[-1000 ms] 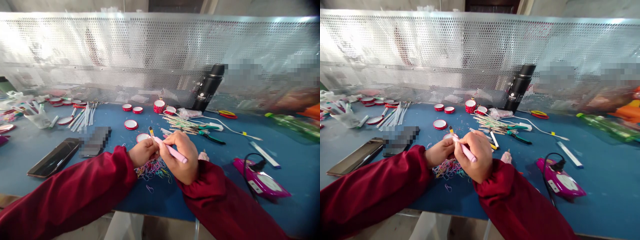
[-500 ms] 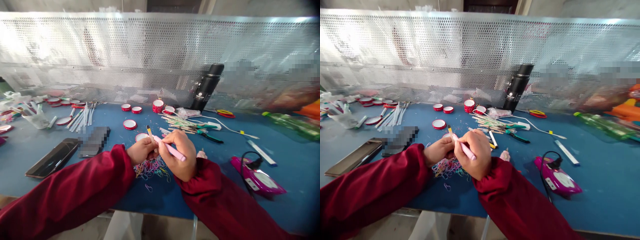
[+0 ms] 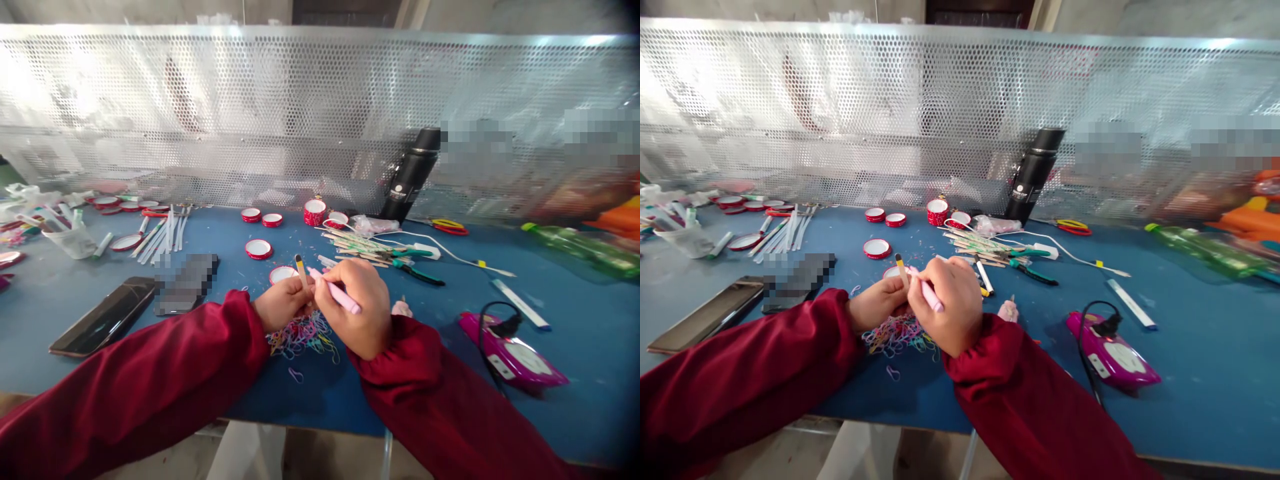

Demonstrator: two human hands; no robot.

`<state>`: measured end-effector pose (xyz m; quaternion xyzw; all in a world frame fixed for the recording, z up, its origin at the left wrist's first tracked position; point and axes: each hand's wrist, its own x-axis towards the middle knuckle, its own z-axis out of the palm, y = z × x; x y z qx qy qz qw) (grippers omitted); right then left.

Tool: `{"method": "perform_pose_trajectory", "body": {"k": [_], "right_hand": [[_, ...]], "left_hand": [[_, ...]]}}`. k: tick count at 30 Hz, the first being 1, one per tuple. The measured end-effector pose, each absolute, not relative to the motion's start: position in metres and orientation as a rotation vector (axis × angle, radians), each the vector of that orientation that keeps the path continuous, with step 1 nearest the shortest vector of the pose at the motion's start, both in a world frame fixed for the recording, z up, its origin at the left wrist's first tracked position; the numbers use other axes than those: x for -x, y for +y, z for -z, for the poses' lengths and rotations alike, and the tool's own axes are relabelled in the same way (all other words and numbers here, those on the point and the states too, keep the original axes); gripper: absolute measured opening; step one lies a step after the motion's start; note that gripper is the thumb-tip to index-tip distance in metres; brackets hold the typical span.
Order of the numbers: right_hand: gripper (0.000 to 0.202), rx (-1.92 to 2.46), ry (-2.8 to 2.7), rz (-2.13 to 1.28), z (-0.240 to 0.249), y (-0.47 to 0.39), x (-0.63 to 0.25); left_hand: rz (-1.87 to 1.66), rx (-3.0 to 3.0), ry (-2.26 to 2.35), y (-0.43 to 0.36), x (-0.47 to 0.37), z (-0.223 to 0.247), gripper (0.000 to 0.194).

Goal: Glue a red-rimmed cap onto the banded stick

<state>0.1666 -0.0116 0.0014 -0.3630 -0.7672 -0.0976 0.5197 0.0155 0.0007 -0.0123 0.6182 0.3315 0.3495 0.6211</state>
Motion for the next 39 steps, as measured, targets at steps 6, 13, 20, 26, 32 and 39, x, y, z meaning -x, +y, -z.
{"method": "perform_pose_trajectory", "body": {"k": [6,13,20,26,32,39], "right_hand": [[0.013,0.772,-1.762,0.231,-0.0018,-0.013,-0.1685],[0.013,0.728,-1.826,0.161,-0.003,-0.0177,-0.1629],[0.012,0.748,-1.863,0.159,-0.0023,-0.0167,-0.1624],[0.012,0.751,-1.836,0.163,-0.0029,-0.0165,-0.1613],[0.014,0.754,-1.849,0.167,-0.0041,-0.0173,-0.1616],[0.013,0.76,-1.842,0.164,-0.0033,-0.0171,-0.1617]], "left_hand": [[-0.753,-1.356,0.8,0.001,-0.0129,0.0136,0.042],[-0.769,-1.317,0.819,0.0015,-0.0143,0.0138,0.037],[-0.757,-1.309,0.812,-0.0011,-0.017,0.0099,0.042],[-0.748,-1.33,0.816,-0.003,-0.0177,0.0096,0.043],[-0.743,-1.33,0.806,-0.0024,-0.017,0.0118,0.044],[-0.739,-1.352,0.794,-0.0029,-0.0175,0.0118,0.045]]}}
